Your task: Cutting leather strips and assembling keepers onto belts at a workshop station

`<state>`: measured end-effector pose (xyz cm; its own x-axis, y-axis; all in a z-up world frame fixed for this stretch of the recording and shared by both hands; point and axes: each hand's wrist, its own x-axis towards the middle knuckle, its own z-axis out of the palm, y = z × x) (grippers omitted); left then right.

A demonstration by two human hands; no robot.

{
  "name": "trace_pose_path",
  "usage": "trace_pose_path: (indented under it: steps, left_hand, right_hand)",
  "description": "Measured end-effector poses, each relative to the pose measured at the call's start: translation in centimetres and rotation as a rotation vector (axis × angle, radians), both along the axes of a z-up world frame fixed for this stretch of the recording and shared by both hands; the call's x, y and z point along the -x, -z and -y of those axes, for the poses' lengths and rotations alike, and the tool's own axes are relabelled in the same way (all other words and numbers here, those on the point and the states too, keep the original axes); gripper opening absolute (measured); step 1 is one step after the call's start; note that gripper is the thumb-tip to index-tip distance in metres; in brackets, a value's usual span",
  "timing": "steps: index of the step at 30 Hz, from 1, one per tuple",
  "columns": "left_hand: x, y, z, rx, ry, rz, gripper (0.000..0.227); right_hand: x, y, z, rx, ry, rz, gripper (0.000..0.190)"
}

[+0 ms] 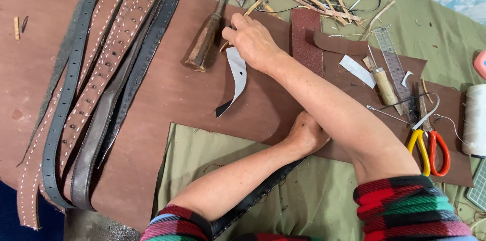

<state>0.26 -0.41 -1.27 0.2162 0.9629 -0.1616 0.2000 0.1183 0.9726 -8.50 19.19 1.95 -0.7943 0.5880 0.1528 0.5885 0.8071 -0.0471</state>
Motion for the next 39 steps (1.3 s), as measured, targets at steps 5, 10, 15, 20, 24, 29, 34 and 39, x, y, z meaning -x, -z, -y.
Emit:
trace_pose_path:
  steps: [5,10,15,20,24,29,34,39]
  left_hand:
    - [0.5,0.1,0.0,-0.12,-0.001,0.101,0.025]
    - [0.5,0.6,0.1,-0.24,-0.011,0.22,0.028]
    - [0.3,1.0,0.0,-0.247,-0.036,0.267,0.009]
    - [-2.0,8.2,-0.5,-0.292,-0.063,0.133,0.019]
    - [-2.0,8.1,-0.4,-0.276,-0.082,0.11,0.019]
    - [-0.8,8.0,0.2,-0.259,-0.019,0.11,0.02]
    - [-0.2,7.7,0.1,-0.238,-0.003,0.099,0.02]
    - [0.3,7.5,-0.2,-0.231,-0.044,0.055,0.021]
  right_hand:
    - [-0.8,-3.7,3.1,0.134,-0.001,-0.321,0.034]
    - [-0.7,-5.3,4.0,0.201,-0.044,-0.713,0.017]
    - [-1.4,-5.3,4.8,0.324,0.004,-0.647,0.019]
    - [-2.8,-4.1,6.3,0.109,0.014,-0.624,0.026]
    - [-4.7,-4.4,7.1,-0.02,-0.046,-0.582,0.009]
    - [-6.3,0.5,4.6,-0.125,-0.088,-0.465,0.011]
    - [-7.4,-1.4,6.4,-0.042,-0.03,-0.477,0.003]
    - [-9.1,-2.8,8.7,0.046,0.02,-0.619,0.006]
